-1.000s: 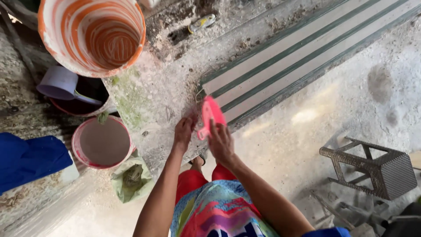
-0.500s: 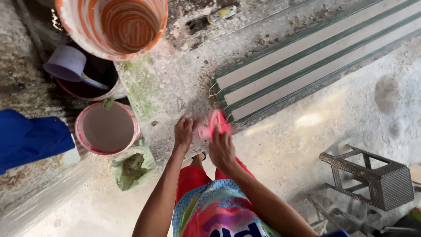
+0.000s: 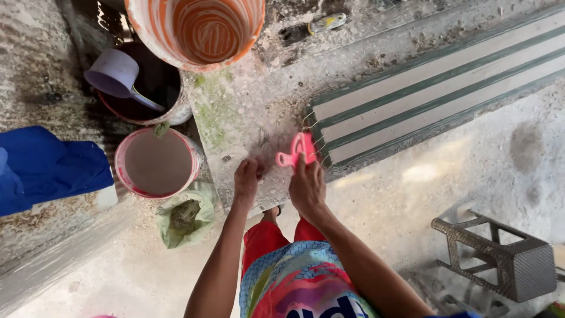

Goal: Scraping and brushing debris off long metal strips on a workbench.

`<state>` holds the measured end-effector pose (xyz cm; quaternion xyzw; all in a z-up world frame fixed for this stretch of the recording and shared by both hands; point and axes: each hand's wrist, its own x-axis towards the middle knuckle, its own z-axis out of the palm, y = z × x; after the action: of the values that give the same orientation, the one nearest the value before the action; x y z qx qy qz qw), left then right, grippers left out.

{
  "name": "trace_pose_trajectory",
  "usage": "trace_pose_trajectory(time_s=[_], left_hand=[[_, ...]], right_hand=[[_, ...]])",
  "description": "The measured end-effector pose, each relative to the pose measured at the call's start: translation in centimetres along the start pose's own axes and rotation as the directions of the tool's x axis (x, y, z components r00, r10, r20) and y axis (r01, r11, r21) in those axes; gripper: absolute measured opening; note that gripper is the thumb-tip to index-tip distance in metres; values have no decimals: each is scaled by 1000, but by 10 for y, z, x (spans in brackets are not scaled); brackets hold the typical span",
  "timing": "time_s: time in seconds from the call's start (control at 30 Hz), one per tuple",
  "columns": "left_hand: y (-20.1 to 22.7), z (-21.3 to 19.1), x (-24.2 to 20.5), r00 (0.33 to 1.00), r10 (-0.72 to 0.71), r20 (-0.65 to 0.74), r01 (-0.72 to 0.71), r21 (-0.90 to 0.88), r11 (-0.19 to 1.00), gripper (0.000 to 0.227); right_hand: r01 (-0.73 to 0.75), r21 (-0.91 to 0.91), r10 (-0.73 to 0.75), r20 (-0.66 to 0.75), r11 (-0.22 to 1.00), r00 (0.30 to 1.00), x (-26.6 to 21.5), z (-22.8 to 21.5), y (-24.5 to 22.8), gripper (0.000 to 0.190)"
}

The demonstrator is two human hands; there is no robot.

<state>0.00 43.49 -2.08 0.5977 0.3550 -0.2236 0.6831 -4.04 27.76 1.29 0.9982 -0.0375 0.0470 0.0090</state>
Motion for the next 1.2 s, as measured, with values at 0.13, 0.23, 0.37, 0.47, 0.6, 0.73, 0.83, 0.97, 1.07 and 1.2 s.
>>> trace_pose_trajectory(time_s=[0.13,0.23,0.37,0.47,0.6,0.73,0.83,0.97,1.07,1.2], left_hand=[[-1,2,0,999,22,29,-20,-50,999,20],[29,1,-20,999,28,40,-27,-45,999,21],[44,-2,-28,999,20,42,-16,-98,995,29],[50,-9,-35,998,4,60,1,-73,997,51],[50,-20,-27,995,97,7,-97,-13,995,47],[58,-35,3,802,584,-125,-442,532,722,41],[47,-48,46,655,751,-84,-432,773,464,53],[43,-48,61,677,736,23,-467,786,405,77],[35,-49,43,716,698,37,-451,787,421,75],[8,-53,21,658,752,30,-490,775,399,76]], right_hand=[[-228,113,198,229,967,953,32,33,-4,67],[-154,102,148,61,983,987,70,51,-12,67],[27,256,8,-133,966,991,87,-19,-11,53],[-168,349,155,64,922,986,122,-117,-12,43],[-257,155,275,-107,954,955,200,42,97,53],[-267,-80,278,241,960,930,217,77,71,50],[42,-106,-42,-2,994,999,159,91,19,49],[318,258,-326,-11,912,945,98,26,-14,62],[362,-359,-471,-287,860,834,143,16,4,49],[421,130,-381,-250,898,890,220,54,11,68]])
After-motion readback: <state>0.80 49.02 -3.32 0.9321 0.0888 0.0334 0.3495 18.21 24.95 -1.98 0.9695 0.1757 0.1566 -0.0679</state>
